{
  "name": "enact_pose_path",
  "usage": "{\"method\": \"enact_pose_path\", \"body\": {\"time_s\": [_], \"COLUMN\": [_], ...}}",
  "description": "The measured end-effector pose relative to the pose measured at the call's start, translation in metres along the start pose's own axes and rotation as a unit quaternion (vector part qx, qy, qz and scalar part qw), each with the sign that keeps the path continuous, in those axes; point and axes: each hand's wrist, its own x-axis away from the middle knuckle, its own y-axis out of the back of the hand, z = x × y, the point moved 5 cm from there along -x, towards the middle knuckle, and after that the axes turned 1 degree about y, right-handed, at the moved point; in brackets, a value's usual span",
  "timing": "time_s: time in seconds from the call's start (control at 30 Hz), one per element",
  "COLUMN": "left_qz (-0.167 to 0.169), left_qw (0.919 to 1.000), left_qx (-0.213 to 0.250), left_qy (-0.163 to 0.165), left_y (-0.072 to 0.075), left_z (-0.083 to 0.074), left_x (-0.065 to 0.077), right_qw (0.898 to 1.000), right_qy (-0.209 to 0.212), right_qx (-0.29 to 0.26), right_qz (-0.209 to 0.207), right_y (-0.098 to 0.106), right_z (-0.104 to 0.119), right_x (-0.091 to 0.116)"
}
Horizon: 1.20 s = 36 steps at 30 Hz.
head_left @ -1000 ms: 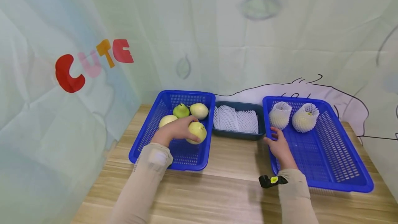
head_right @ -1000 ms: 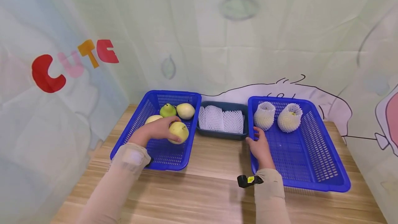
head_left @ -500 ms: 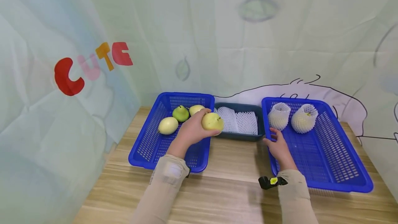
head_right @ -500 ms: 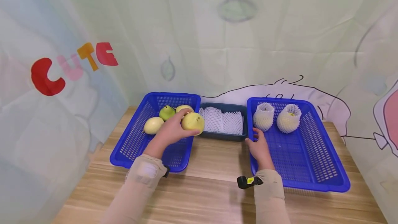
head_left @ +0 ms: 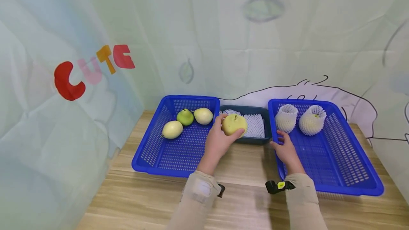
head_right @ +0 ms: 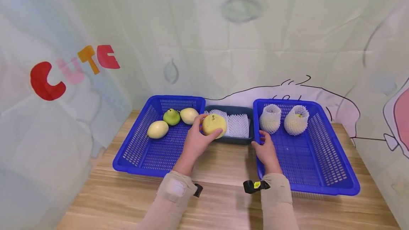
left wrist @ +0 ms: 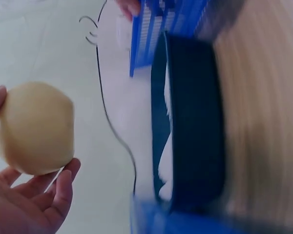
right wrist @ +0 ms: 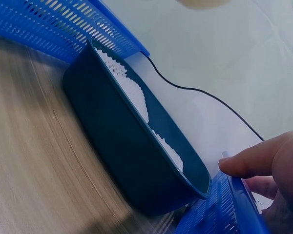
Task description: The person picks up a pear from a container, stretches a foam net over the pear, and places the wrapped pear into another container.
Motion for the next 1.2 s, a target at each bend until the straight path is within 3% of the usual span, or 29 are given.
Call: {"method": "enact_pose_path", "body": {"time_s": [0.1,0.37,0.53,0.73,1.2], "left_qz": [-0.012,0.005,0.003,0.012,0.035], "left_qw": [0.9997,0.9984,0.9987,0.9967,0.9943], "left_qx": [0.017,0.048,0.027,0.003,0.003], "left_qy": [0.009,0.031,0.043,0.080,0.100], "left_y": [-0.011,-0.029,-0.041,-0.060,-0.085], "left_z": [-0.001,0.006,0.024,0.052,0.081], "left_x": [0.005,0.013,0.017,0.025,0.034], "right_qw": [1.000,1.000,1.000,1.000,1.000], "right_qy": [0.003,0.005,0.001,-0.004,-0.001], "right_qx": [-0.002,-0.001,-0.004,-0.004,-0.004], "right_qz": [0.000,-0.002,0.000,0.003,0.006], "right_y": [0.000,-0.001,0.000,0.000,0.000], "right_z": [0.001,0.004,0.002,0.001,0.003], "right_x": [0.000,0.001,0.000,0.001,0.002]}}
